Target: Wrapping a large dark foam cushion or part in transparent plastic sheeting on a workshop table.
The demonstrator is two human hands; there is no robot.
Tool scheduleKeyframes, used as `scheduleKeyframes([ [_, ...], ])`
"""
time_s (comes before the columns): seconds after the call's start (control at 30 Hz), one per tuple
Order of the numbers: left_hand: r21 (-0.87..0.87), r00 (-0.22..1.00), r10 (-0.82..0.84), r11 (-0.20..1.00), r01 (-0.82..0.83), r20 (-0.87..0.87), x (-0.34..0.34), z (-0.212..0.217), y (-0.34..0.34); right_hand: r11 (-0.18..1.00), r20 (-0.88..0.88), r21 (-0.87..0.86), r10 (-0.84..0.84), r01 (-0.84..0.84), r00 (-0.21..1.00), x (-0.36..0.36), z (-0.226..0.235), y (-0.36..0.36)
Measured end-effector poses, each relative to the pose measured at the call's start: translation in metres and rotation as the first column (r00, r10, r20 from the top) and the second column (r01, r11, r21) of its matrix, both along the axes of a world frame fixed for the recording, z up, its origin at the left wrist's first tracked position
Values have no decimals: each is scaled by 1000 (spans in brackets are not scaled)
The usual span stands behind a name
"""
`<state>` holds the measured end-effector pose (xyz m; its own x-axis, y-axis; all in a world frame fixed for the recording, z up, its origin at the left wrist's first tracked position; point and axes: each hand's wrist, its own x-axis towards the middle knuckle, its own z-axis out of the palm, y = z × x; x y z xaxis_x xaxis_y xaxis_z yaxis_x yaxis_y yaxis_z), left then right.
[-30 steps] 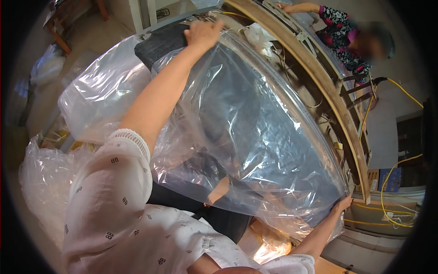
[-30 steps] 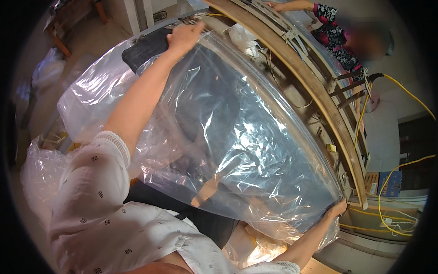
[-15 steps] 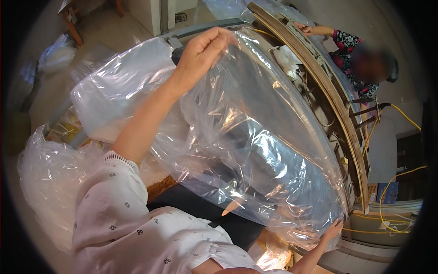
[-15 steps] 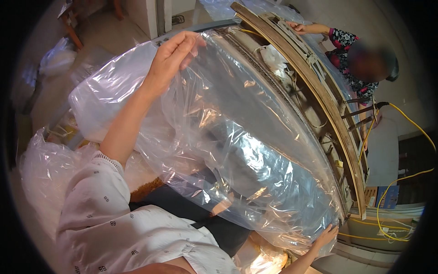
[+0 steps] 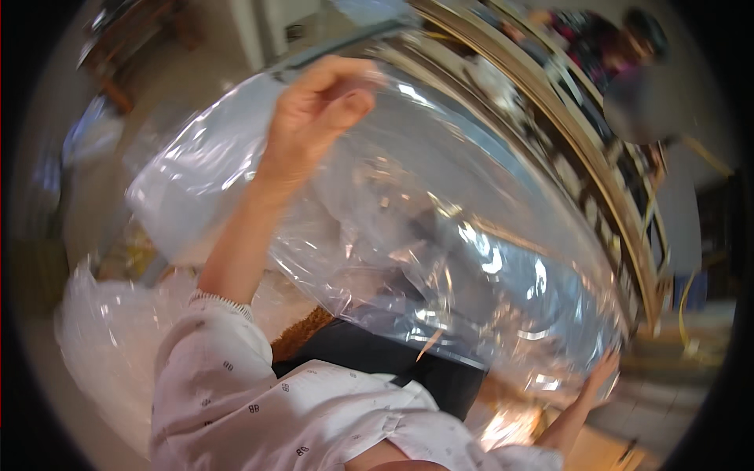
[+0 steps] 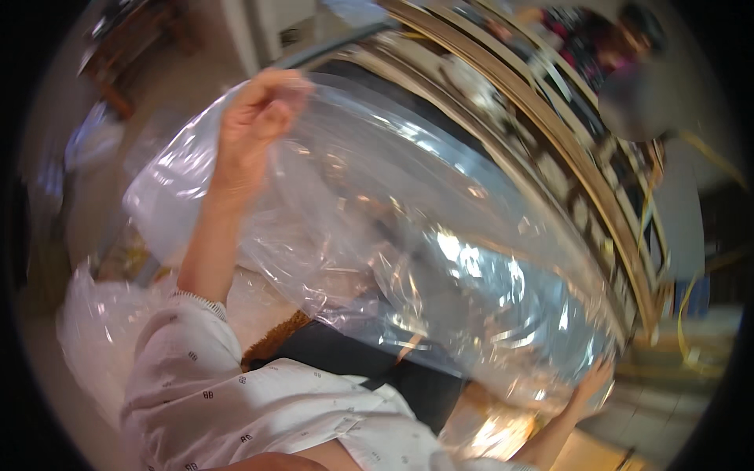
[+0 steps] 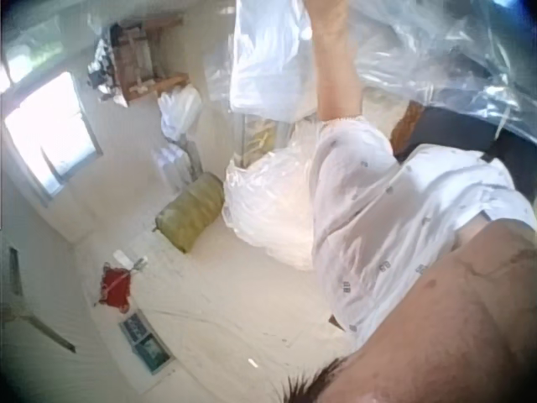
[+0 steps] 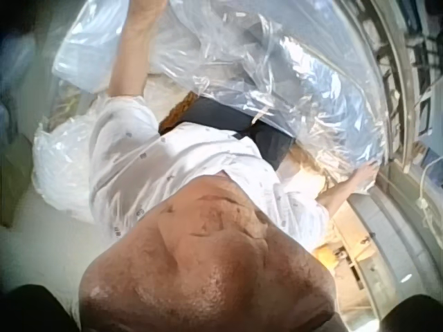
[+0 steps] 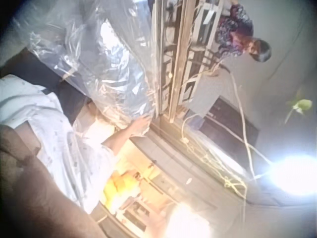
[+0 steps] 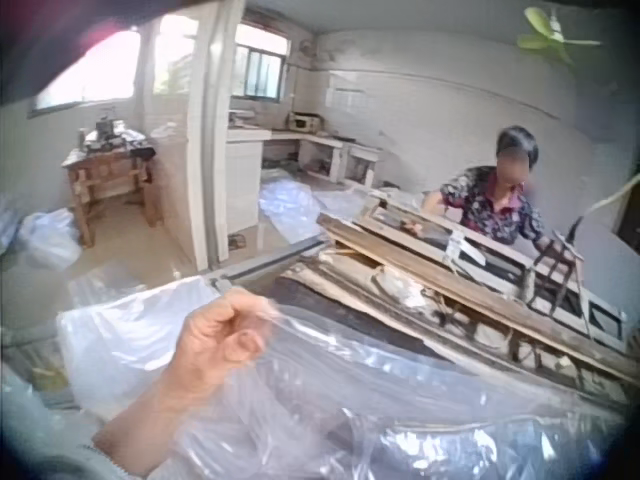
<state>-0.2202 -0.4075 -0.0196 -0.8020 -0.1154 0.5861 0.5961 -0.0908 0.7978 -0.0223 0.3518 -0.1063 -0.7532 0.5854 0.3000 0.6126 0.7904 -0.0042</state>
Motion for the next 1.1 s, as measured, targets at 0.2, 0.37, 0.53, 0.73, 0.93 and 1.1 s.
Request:
scheduleKeyframes([
  [0.2,-292,852,347,925,-242,393,-61,-12,-49,993,-62,-18,116,-117,991,-12,17,-34],
  [0.37,-764,759,608,598,-242,235,-200,-70,-269,937,58,-37,348,-346,936,-17,12,-109],
  [0.53,-837,633,550,-404,-370,-545,-261,-50,-320,901,-80,-111,413,-420,907,-6,16,-124],
  [0.73,-923,992,-42,364,123,116,-85,-24,140,998,68,-27,-59,61,996,42,25,-50],
  [0.93,-786,960,-264,573,231,90,-45,-54,212,996,-92,-78,24,-31,995,25,-4,26],
  [1.1,-778,997,58,623,-82,-59,-68,-68,111,951,29,1,308,-309,951,19,7,-26],
])
